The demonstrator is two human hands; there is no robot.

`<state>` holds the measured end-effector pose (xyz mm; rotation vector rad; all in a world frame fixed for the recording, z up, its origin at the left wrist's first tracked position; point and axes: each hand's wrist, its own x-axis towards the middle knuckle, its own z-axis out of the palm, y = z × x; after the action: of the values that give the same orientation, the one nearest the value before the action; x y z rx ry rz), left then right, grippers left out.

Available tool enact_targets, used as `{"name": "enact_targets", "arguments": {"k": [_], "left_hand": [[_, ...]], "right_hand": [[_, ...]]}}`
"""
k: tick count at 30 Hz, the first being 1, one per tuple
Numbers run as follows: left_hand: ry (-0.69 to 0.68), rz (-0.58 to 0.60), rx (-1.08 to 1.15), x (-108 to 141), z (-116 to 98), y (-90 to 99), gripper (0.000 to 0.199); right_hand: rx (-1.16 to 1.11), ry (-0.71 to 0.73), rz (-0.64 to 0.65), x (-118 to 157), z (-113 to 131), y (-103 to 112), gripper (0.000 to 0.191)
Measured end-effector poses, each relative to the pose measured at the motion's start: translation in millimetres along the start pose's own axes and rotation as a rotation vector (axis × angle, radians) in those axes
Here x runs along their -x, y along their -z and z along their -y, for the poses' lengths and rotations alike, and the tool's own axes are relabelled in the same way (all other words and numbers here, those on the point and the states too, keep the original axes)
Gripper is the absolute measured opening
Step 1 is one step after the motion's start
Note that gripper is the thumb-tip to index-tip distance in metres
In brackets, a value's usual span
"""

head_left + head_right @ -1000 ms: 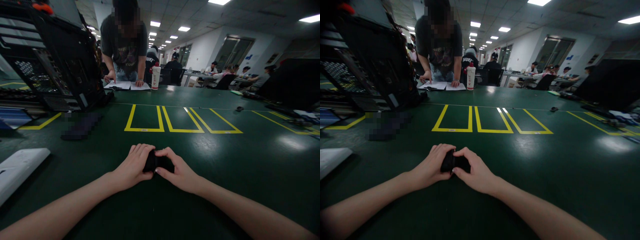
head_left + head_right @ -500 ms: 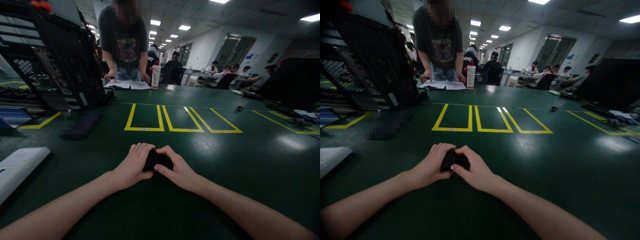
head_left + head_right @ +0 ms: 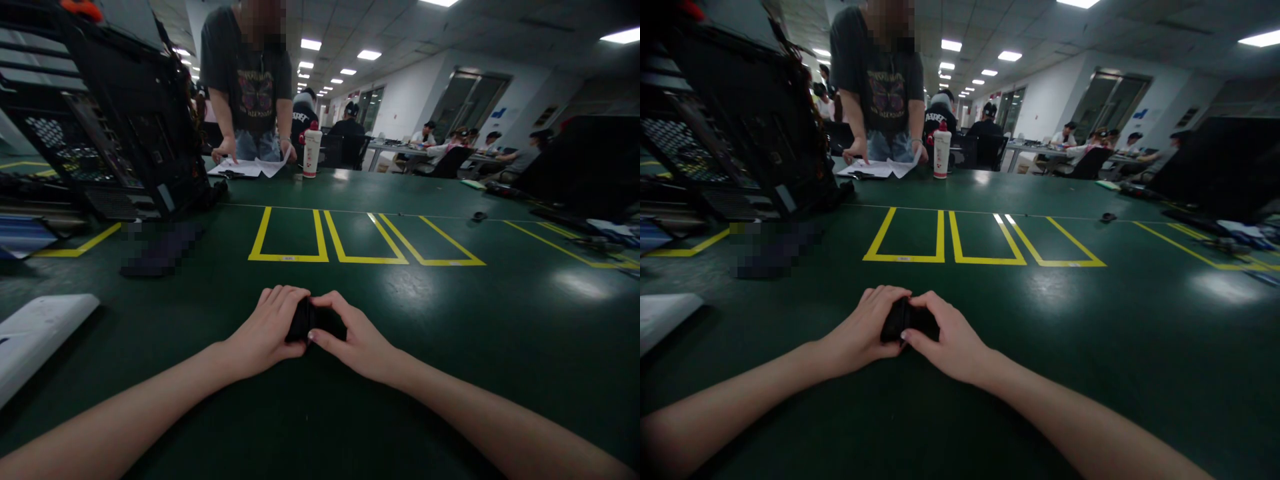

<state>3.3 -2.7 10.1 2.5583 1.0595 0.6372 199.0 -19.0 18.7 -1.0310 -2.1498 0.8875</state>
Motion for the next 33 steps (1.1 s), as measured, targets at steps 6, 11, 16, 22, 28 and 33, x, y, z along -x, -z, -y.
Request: {"name": "enact_targets", "arguments": {"k": [6,11,16,22,28,33], "left_hand": [[-0.011,0.027,0.003,0.0,-2.4,4.4,0.058],[-0.017,0.015,-0.003,-0.5,-1.8,3.7,0.057],[-0.015,0.005,-0.006,-0.5,-1.3,2.3,0.058],[-0.015,0.002,-0.005,-0.1,-0.9,1.4,0.058],[-0.013,0.031,0.009,-0.2,-2.7,4.7,0.057],[-0.013,0.021,0.004,0.1,-3.3,5.1,0.058]], "right_hand": [[-0.003,0.06,-0.03,0.3,-3.6,0.8,0.02],[-0.018,-0.018,-0.073,-2.4,-3.6,-3.2,0.028],[0.025,-0.003,-0.028,1.2,-0.7,-1.5,0.031],[0.021,0.083,-0.068,2.9,-2.7,-0.5,0.02],[0.051,-0.01,-0.075,-1.6,-0.2,-2.0,0.029],[0.083,0.043,-0.036,2.1,1.9,-1.1,0.029]]}}
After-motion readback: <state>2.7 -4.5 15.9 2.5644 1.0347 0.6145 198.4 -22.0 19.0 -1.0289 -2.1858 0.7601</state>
